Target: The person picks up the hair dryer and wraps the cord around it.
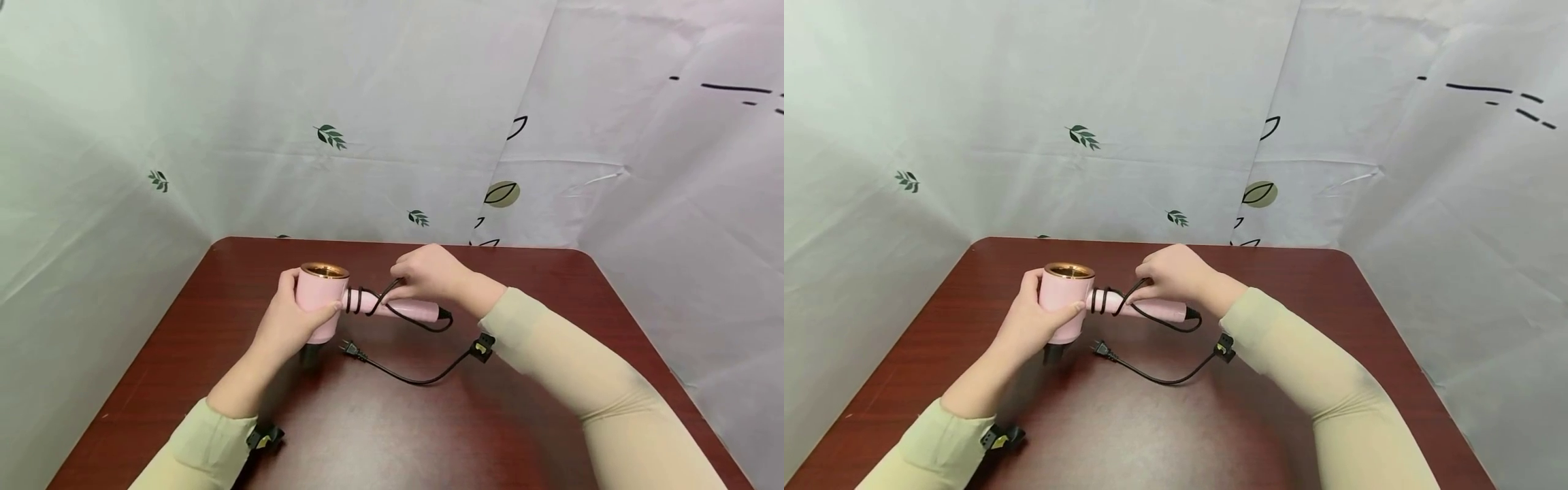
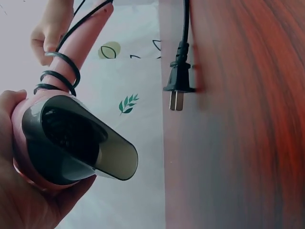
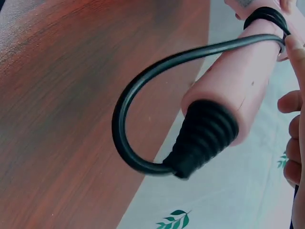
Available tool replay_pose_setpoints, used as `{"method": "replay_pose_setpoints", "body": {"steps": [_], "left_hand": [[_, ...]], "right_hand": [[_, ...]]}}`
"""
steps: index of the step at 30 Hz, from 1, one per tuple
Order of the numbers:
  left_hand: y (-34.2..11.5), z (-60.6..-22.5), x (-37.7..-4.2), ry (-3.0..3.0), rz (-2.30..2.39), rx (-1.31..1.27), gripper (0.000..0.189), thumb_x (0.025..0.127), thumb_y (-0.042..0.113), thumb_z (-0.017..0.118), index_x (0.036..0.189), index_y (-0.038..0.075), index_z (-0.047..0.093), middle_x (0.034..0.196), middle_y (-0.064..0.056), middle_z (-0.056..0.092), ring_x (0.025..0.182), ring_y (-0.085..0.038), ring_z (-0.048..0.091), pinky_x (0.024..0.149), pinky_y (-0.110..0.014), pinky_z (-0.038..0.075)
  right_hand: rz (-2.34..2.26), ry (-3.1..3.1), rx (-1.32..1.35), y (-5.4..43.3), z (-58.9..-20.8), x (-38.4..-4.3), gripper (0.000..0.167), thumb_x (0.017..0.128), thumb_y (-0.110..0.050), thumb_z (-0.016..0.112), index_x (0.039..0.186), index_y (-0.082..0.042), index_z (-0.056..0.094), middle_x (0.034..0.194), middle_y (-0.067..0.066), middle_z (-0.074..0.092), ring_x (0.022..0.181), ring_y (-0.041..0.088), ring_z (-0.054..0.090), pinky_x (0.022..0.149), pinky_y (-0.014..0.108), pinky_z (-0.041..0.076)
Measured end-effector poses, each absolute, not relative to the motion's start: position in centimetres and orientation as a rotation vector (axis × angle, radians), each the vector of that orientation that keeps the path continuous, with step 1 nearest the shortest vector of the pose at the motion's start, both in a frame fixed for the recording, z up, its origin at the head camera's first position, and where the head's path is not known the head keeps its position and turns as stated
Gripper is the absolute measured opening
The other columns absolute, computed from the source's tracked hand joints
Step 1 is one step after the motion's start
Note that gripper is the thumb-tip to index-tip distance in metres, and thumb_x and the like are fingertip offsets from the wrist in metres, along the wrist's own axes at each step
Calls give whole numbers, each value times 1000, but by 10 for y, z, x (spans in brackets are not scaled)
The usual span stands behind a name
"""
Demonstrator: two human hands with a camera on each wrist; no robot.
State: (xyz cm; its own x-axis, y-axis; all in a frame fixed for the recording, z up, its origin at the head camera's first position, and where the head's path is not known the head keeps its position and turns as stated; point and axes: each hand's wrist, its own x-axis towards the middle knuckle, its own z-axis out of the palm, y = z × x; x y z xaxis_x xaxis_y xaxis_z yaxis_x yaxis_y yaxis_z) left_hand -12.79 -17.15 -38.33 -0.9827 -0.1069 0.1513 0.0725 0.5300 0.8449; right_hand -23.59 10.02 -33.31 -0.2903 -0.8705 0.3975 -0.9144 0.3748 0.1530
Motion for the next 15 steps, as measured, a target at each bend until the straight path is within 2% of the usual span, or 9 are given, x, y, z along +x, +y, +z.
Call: {"method": "replay_pose_setpoints", "body": {"steps": [8,15], "left_hand": [[-179,-380,-122,-2595,-1469,-57,88,77,45,83,141,12,34,119,-13,58,100,-29,61,83,-45,50],[-182,-377,-114,-2571,-1477,-82,87,78,41,84,142,14,32,121,-12,56,102,-29,60,83,-46,50]], "right_hand": [[229,-2285,1525,107,-333,-242,57,76,-62,76,61,-22,38,61,-12,33,53,4,28,49,25,25],[358,-2368,1514,113,-328,-247,47,75,-59,79,64,-22,51,62,-15,41,54,1,36,51,24,33]]}}
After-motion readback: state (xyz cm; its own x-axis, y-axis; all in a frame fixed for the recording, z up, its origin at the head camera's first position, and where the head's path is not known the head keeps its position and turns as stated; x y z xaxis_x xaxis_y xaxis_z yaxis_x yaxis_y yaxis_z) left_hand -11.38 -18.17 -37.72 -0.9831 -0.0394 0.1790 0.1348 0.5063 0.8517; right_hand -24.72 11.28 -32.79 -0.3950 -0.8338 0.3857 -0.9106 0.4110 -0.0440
